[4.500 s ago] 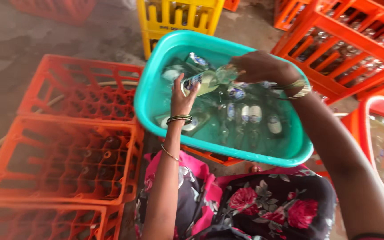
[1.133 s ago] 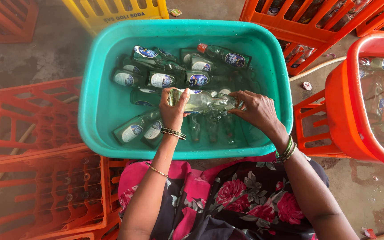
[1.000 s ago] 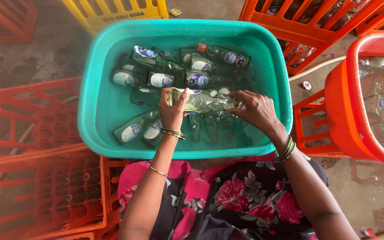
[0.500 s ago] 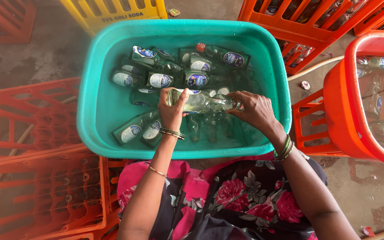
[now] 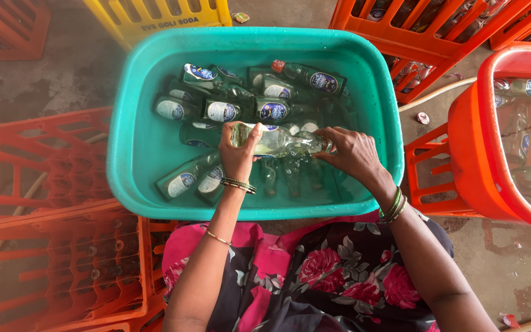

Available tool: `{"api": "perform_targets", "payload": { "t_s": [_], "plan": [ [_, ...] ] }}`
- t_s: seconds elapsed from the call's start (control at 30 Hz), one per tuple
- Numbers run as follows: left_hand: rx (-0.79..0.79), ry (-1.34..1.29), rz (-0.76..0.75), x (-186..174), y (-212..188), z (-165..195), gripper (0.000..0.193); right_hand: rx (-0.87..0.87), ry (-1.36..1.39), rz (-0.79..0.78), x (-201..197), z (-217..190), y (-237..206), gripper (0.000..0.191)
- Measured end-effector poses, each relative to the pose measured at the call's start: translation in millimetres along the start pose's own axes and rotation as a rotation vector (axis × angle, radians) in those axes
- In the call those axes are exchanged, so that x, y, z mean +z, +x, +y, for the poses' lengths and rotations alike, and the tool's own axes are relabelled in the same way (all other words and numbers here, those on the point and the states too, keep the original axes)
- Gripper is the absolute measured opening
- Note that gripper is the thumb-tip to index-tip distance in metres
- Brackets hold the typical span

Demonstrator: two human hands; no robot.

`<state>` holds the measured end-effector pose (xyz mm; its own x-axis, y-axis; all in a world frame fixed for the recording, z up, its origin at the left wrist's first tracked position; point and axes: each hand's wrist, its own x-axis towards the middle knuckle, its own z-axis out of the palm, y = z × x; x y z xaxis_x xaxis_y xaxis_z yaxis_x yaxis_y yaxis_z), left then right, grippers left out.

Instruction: The person washes glass bottles by hand in a teal basin filled with water. They pick up bottles, rinse them with a hose, and place them into an orange basin. The process is repeated for multiple bottles.

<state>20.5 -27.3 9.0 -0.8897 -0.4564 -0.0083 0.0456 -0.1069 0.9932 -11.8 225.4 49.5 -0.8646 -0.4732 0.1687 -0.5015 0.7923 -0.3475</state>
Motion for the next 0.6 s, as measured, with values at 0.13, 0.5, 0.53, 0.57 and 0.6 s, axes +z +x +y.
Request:
{"api": "perform_targets", "payload": {
  "t_s": [0.13, 0.5, 0.53, 0.57, 0.6],
  "plan": [
    [0.0, -0.003, 0.0, -0.7, 0.3, -0.2, 0.037, -0.009, -0.001, 0.003, 0.9, 0.2, 0.0, 0.047],
    [0.023, -0.004, 0.001, -0.9, 0.0, -2.1, 0.036, -0.015, -0.017, -0.001, 1.9, 0.0, -0.2, 0.049],
    [0.027, -0.003, 0.003, -0.8, 0.1, -2.0, 0.036, -0.014, -0.022, -0.002, 1.8, -0.1, -0.2, 0.048],
    [0.03, -0.001, 0.002, -0.9, -0.1, -1.8, 0.036, -0.013, -0.027, -0.003, 1.8, -0.1, -0.2, 0.048],
    [0.034, 0.001, 0.0, -1.0, -0.1, -1.5, 0.036, -0.012, -0.031, -0.003, 1.7, -0.2, -0.1, 0.048]
  ]
}}
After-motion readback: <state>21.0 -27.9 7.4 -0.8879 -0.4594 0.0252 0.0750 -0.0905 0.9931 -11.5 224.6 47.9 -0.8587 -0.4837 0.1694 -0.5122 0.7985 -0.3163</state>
